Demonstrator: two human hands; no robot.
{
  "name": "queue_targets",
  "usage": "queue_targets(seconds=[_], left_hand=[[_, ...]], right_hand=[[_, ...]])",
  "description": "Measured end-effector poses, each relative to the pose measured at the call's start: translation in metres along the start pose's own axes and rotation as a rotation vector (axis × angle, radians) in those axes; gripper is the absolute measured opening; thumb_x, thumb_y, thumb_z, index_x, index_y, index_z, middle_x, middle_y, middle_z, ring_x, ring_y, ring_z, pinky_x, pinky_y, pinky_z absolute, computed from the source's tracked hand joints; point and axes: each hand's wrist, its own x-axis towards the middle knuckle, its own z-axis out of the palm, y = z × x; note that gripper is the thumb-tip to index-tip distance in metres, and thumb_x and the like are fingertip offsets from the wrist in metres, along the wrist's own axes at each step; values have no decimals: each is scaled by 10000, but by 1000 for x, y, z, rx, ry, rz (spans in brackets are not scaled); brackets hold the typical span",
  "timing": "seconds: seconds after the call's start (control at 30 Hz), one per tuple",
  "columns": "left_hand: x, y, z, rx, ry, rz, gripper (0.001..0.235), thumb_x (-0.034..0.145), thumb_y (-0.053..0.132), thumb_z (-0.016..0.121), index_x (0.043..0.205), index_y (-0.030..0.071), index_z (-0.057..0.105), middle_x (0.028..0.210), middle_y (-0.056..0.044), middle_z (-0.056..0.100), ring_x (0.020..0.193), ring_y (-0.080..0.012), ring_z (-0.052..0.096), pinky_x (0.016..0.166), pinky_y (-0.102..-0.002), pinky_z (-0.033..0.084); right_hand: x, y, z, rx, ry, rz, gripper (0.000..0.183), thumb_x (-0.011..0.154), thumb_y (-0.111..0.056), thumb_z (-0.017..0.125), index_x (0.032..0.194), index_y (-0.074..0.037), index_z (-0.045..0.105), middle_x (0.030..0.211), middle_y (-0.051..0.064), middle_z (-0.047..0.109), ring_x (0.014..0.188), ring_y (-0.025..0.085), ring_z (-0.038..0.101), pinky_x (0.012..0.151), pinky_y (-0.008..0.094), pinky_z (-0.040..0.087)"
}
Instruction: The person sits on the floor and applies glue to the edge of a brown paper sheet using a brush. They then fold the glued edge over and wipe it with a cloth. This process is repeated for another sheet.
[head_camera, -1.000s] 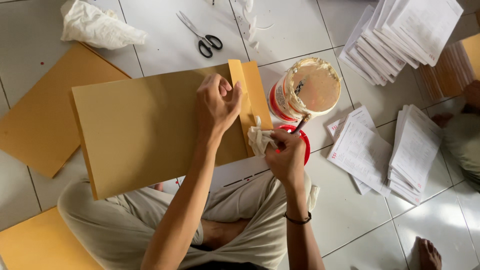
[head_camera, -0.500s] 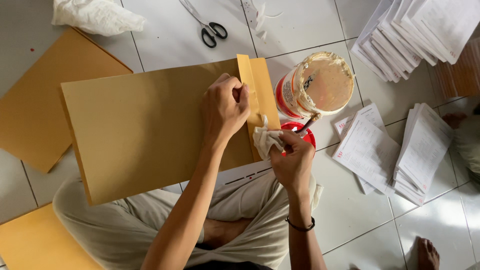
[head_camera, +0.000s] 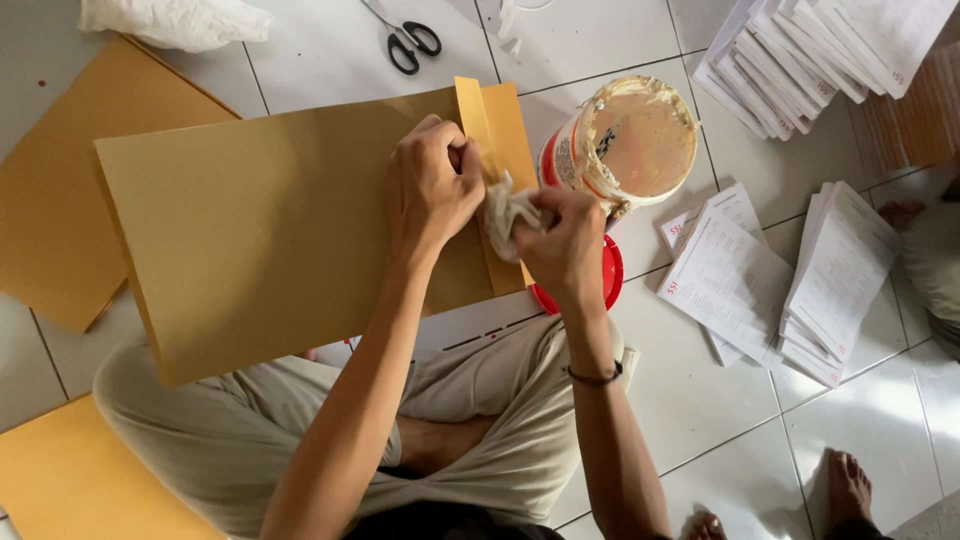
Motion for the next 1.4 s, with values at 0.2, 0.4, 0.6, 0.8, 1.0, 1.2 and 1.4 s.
queue_targets(seconds=[0.2, 0.4, 0.6, 0.8, 1.0, 1.2, 1.4], left_hand=[[-1, -1, 0, -19, -5, -30, 184, 882, 140, 656, 721, 74, 594, 691, -83, 526, 632, -327, 644, 598, -419, 519], [0, -4, 1, -3, 7, -15, 174, 874, 165, 679, 734, 80, 622, 702, -93, 549, 667, -339, 664, 609, -435, 527], [-1, -2, 1, -14, -5, -55, 182, 873, 173, 648, 716, 92, 606, 691, -65, 533, 654, -310, 651, 624, -408, 528], [-2, 2, 2, 9, 33, -25, 188, 865, 186, 674, 730, 71, 611, 698, -109, 561, 683, -359, 679, 613, -454, 539], [-6, 3, 2, -3, 26, -30, 196, 880, 174, 666, 720, 81, 600, 699, -87, 557, 667, -340, 674, 609, -432, 544], [-5, 9, 0, -20, 29, -74, 190, 890, 165, 662, 740, 66, 600, 718, -118, 557, 701, -377, 678, 605, -462, 544], [-4, 7, 0, 11, -3, -69, 171, 887, 163, 658, 743, 77, 628, 689, -79, 546, 653, -354, 676, 584, -442, 546]], right_hand=[[-49, 34, -17, 218, -65, 221, 104, 758, -64, 699, 832, -66, 773, 571, 32, 573, 607, 87, 550, 541, 255, 468], [-17, 25, -18, 810, 297, 188, 257, 823, -10, 682, 1074, 45, 670, 852, 66, 700, 722, 129, 686, 669, 247, 552], [-9, -1, 9, 80, 400, -317, 270, 652, 76, 809, 848, -110, 792, 863, 136, 711, 804, 361, 708, 725, 446, 564], [-44, -16, -22, 145, 71, -209, 209, 886, -164, 720, 1046, -59, 803, 1035, 171, 762, 945, 328, 750, 816, 415, 567], [-38, 7, -19, 59, -20, -293, 81, 890, -56, 769, 956, -68, 816, 971, 128, 748, 894, 341, 759, 748, 358, 572], [22, 9, 16, 30, 73, -271, 105, 852, -153, 840, 957, -160, 839, 884, 108, 765, 749, 244, 709, 663, 339, 507], [74, 1, 37, -1, 130, -173, 53, 804, -229, 854, 853, -243, 840, 761, 26, 736, 572, 162, 626, 571, 318, 480]])
